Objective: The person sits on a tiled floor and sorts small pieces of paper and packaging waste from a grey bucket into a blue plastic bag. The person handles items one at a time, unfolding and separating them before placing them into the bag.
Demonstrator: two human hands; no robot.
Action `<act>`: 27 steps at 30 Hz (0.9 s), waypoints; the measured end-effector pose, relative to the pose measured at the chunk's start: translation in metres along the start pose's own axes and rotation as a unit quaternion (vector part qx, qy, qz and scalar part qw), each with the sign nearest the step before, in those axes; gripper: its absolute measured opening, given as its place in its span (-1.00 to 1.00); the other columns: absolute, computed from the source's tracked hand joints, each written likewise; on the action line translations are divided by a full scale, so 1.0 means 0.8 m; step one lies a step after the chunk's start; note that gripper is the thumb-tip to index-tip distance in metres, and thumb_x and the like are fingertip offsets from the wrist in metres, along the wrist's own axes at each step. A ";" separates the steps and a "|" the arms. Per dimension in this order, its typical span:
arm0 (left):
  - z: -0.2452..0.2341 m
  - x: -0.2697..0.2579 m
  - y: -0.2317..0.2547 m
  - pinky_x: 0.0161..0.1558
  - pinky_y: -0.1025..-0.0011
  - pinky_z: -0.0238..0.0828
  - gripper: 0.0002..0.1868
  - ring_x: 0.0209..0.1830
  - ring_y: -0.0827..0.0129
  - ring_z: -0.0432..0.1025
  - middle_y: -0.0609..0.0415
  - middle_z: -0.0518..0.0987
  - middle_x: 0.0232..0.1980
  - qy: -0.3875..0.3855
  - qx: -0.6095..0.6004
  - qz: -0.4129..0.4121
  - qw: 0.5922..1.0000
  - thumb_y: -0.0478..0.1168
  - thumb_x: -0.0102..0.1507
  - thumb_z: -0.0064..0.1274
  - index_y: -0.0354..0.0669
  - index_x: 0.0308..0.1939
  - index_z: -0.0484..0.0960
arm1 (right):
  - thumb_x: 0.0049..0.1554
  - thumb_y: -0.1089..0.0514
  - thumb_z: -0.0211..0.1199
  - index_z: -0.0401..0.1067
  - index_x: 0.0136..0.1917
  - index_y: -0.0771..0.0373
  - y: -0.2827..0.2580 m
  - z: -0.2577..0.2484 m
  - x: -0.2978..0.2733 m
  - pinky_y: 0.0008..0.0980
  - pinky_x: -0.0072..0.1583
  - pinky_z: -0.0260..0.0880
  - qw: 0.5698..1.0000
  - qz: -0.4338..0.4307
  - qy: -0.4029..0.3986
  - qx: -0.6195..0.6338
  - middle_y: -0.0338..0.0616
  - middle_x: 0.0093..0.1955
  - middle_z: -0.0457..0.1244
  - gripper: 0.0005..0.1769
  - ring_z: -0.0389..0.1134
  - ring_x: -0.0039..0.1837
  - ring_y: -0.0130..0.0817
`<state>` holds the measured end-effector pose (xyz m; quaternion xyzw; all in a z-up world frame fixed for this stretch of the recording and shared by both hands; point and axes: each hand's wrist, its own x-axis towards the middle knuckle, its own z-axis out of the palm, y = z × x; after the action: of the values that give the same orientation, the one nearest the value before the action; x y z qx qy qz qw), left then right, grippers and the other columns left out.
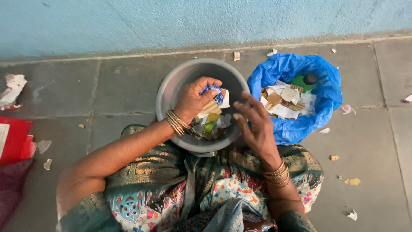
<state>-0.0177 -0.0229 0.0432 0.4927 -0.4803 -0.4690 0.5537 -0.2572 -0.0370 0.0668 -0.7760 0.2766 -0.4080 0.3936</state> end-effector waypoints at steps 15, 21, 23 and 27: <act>0.004 -0.024 0.018 0.09 0.53 0.50 -0.77 0.04 0.54 0.51 0.12 0.62 0.05 0.015 0.122 0.060 0.991 -0.35 0.40 0.03 -0.23 0.14 0.59 | 0.29 0.28 0.17 0.52 0.20 0.43 0.021 0.006 -0.010 -0.49 0.09 0.39 0.947 0.156 0.015 0.281 -0.11 0.17 0.33 -0.74 0.36 0.00 -0.46; -0.004 -0.024 0.011 0.16 0.48 0.47 -0.70 0.09 0.46 0.50 0.06 0.64 0.12 0.056 0.123 0.048 0.990 -0.40 0.39 -0.01 -0.24 0.21 0.58 | 0.31 0.25 0.17 0.50 0.20 0.43 0.024 -0.020 -0.006 -0.48 0.07 0.43 0.954 0.117 0.091 0.261 -0.10 0.12 0.35 -0.74 0.37 0.00 -0.47; -0.004 -0.025 0.014 0.25 0.46 0.45 -0.64 0.18 0.44 0.50 0.03 0.63 0.20 0.037 0.098 0.057 0.993 -0.43 0.39 -0.07 -0.23 0.28 0.53 | 0.33 0.26 0.16 0.50 0.19 0.44 0.026 -0.032 -0.005 -0.47 0.05 0.45 0.963 0.101 0.125 0.217 -0.09 0.10 0.36 -0.76 0.38 -0.01 -0.46; -0.001 -0.030 0.026 0.31 0.43 0.44 -0.57 0.27 0.40 0.49 -0.01 0.59 0.28 0.006 0.003 0.024 1.000 -0.47 0.38 -0.13 -0.22 0.34 0.47 | 0.34 0.30 0.20 0.52 0.17 0.44 0.031 -0.063 -0.002 -0.45 0.04 0.44 0.972 0.097 0.196 0.090 -0.07 0.07 0.33 -0.80 0.40 -0.02 -0.41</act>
<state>-0.0185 0.0025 0.0619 0.4853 -0.4897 -0.4512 0.5666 -0.3034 -0.0683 0.0632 -0.6114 0.3847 -0.5353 0.4378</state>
